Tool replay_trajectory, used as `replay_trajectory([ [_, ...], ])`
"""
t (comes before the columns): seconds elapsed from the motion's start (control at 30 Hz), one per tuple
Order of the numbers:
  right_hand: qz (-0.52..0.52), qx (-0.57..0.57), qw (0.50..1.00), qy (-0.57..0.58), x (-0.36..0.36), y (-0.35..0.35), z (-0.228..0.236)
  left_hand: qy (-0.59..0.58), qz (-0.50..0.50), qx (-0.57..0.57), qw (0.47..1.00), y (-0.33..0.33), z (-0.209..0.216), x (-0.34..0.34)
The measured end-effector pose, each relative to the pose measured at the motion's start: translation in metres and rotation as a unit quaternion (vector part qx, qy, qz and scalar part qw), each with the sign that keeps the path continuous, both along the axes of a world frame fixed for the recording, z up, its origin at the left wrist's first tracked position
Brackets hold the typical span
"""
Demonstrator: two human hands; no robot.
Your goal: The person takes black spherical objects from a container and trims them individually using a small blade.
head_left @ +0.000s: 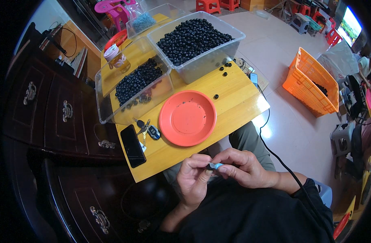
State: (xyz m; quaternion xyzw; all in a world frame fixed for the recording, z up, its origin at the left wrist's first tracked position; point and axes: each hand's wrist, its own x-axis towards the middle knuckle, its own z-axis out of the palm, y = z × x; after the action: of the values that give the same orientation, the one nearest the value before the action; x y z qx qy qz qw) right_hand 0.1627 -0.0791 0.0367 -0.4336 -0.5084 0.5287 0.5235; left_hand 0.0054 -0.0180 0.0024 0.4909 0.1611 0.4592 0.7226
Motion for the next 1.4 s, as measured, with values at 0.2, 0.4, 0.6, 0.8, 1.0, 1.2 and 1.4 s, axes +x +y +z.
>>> replay_trajectory([
  [0.2,0.004,0.016,1.0,-0.013,-0.003,0.002,0.004,-0.004,0.027,0.012,1.0,0.002,-0.001,-0.002],
  [0.4,0.006,0.012,1.0,-0.017,0.001,0.002,0.002,0.004,0.03,0.028,0.999,0.001,0.003,0.001],
  [0.6,-0.001,0.006,1.0,-0.011,0.0,0.0,0.007,-0.001,0.035,0.018,0.999,0.002,0.0,0.001],
  [0.8,0.003,0.011,0.999,-0.036,0.002,0.0,0.009,0.002,0.032,0.018,0.999,0.002,0.0,0.002],
  [1.0,-0.007,0.039,0.998,-0.04,0.001,0.0,0.005,0.006,0.032,0.021,0.999,0.002,-0.001,0.002],
  [1.2,-0.007,0.013,1.0,0.009,-0.001,0.001,-0.005,0.018,0.043,-0.04,0.998,-0.004,0.006,0.002],
  [1.4,0.002,-0.1,0.973,0.21,0.003,0.007,-0.013,0.076,0.129,0.082,0.985,0.034,0.037,-0.006],
])
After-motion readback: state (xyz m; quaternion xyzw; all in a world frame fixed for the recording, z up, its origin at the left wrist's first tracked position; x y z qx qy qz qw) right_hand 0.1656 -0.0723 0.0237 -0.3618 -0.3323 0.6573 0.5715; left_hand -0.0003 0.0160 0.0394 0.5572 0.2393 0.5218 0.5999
